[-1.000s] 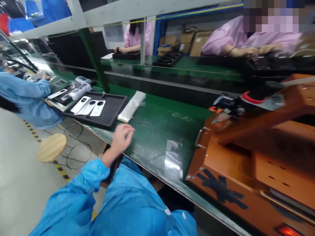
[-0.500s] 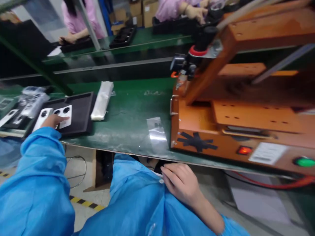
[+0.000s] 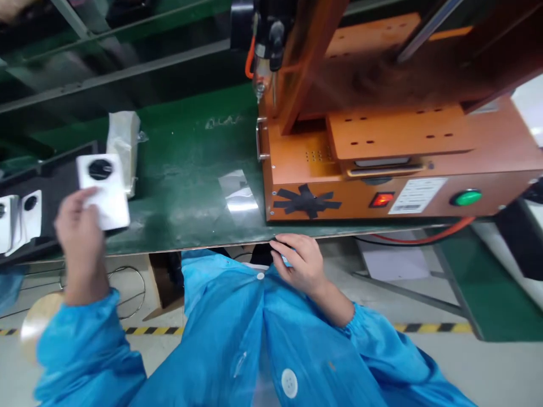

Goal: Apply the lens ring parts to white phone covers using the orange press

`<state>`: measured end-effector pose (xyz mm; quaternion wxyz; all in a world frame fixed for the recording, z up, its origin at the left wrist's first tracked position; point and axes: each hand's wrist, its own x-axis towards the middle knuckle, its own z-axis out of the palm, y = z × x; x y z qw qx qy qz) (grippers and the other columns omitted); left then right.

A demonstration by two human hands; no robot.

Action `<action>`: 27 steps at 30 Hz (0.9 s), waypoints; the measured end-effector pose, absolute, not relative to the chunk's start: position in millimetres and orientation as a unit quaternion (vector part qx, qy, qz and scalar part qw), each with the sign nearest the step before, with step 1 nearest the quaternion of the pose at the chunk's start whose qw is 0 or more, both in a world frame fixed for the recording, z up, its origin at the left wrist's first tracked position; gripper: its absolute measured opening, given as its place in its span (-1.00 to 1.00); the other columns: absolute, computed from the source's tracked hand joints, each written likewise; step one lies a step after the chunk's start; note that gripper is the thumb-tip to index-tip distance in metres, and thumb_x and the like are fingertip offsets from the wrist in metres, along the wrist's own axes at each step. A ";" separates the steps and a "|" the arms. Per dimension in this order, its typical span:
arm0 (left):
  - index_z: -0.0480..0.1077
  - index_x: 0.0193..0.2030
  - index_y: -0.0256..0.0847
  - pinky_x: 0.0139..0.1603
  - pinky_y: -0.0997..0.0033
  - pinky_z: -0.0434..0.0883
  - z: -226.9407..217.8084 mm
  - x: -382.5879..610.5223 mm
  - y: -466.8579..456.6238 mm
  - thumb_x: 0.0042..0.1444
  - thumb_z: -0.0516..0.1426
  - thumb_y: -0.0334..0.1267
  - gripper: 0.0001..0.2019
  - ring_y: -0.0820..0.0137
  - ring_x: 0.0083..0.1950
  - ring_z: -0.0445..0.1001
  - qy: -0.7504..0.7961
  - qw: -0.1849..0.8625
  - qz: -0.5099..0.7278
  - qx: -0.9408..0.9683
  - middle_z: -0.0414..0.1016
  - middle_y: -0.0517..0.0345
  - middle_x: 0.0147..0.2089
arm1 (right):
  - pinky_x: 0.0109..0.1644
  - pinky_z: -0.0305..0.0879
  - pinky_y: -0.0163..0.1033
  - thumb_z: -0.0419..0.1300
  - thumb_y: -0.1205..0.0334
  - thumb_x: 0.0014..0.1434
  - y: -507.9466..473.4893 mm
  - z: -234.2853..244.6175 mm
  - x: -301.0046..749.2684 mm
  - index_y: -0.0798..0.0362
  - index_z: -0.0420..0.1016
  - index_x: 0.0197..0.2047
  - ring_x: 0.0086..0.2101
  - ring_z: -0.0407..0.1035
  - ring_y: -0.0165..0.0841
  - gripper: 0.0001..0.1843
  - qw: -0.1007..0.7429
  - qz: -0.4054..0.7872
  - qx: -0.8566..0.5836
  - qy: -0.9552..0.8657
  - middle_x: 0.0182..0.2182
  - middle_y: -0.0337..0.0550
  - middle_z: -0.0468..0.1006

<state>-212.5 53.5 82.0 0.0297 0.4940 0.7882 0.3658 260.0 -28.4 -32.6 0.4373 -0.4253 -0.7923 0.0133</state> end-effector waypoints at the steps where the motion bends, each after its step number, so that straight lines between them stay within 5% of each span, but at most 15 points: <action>1: 0.50 0.26 -0.15 -0.09 0.27 0.53 65.6 -188.2 46.5 0.21 0.18 -0.19 -0.53 0.39 -0.22 0.46 0.765 0.059 0.385 0.513 0.62 0.11 0.06 | -0.04 0.52 -0.10 0.36 0.43 0.30 -27.6 -34.1 260.6 0.00 0.56 0.09 -0.09 0.65 -0.21 -0.69 0.439 0.012 -0.432 -0.788 -0.09 -0.04 0.73; 4: 0.41 0.35 -0.26 0.14 0.02 0.56 32.5 -133.4 34.1 0.29 0.14 -0.22 -0.49 0.13 0.06 0.59 0.758 0.103 0.346 0.543 0.61 -0.12 0.17 | -0.04 0.52 -0.10 0.34 0.43 0.30 -25.9 -36.3 264.2 -0.03 0.56 0.09 -0.09 0.65 -0.23 -0.68 0.436 0.009 -0.435 -0.787 -0.09 -0.06 0.73; 7: 0.44 0.35 -0.27 0.45 -0.40 0.27 26.5 -101.7 35.5 0.29 0.18 -0.19 -0.49 -0.24 0.48 0.33 0.780 -0.016 0.251 0.573 0.40 -0.35 0.43 | -0.06 0.51 -0.12 0.33 0.43 0.31 -26.1 -37.1 268.8 -0.04 0.55 0.07 -0.12 0.65 -0.25 -0.70 0.434 0.011 -0.429 -0.792 -0.10 -0.08 0.73; 9: 0.47 0.34 -0.20 0.53 -0.41 0.15 27.9 -78.1 43.5 0.34 0.18 -0.15 -0.54 -0.24 0.59 0.17 0.746 -0.068 0.244 0.616 0.27 -0.30 0.55 | -0.08 0.50 -0.12 0.32 0.44 0.32 -26.6 -36.9 270.3 -0.04 0.55 0.04 -0.15 0.64 -0.26 -0.72 0.437 0.012 -0.429 -0.791 -0.12 -0.10 0.73; 12: 0.51 0.31 -0.05 0.55 -0.21 0.20 23.4 -32.8 65.0 0.44 0.14 -0.09 -0.62 -0.05 0.58 0.26 0.621 0.027 0.220 0.751 0.38 -0.07 0.53 | -0.09 0.50 -0.14 0.31 0.44 0.32 -27.2 -33.7 268.9 -0.05 0.55 0.02 -0.16 0.64 -0.27 -0.74 0.440 0.014 -0.429 -0.789 -0.15 -0.12 0.73; 19: 0.51 0.38 0.04 0.52 -0.35 0.13 10.7 -12.6 75.6 0.36 0.31 0.01 -0.51 -0.15 0.63 0.18 0.552 0.177 0.143 0.802 0.45 0.04 0.51 | -0.07 0.53 -0.13 0.28 0.44 0.34 -26.3 -6.5 245.5 -0.11 0.58 0.07 -0.16 0.65 -0.28 -0.68 0.452 0.088 -0.416 -0.784 -0.14 -0.16 0.74; 24: 0.62 0.16 0.00 0.54 -0.27 0.18 16.4 -33.7 49.7 0.32 0.35 -0.13 -0.70 -0.02 0.55 0.33 0.550 0.190 0.212 0.785 0.63 0.06 0.34 | 0.17 0.49 -0.09 0.16 0.35 0.49 3.4 14.4 199.1 0.12 0.55 0.24 0.09 0.55 -0.18 -0.68 0.384 0.088 -0.417 -0.819 0.09 0.08 0.68; 27: 0.64 -0.05 -0.05 0.53 -0.24 0.21 15.1 -28.9 47.3 0.31 0.35 -0.21 -0.89 0.02 0.51 0.39 0.555 0.198 0.246 0.770 0.71 0.08 0.21 | 0.13 0.43 -0.06 0.07 0.36 0.54 26.9 15.8 176.2 0.21 0.50 0.32 0.10 0.51 -0.13 -0.61 0.294 0.066 -0.456 -0.837 0.14 0.17 0.64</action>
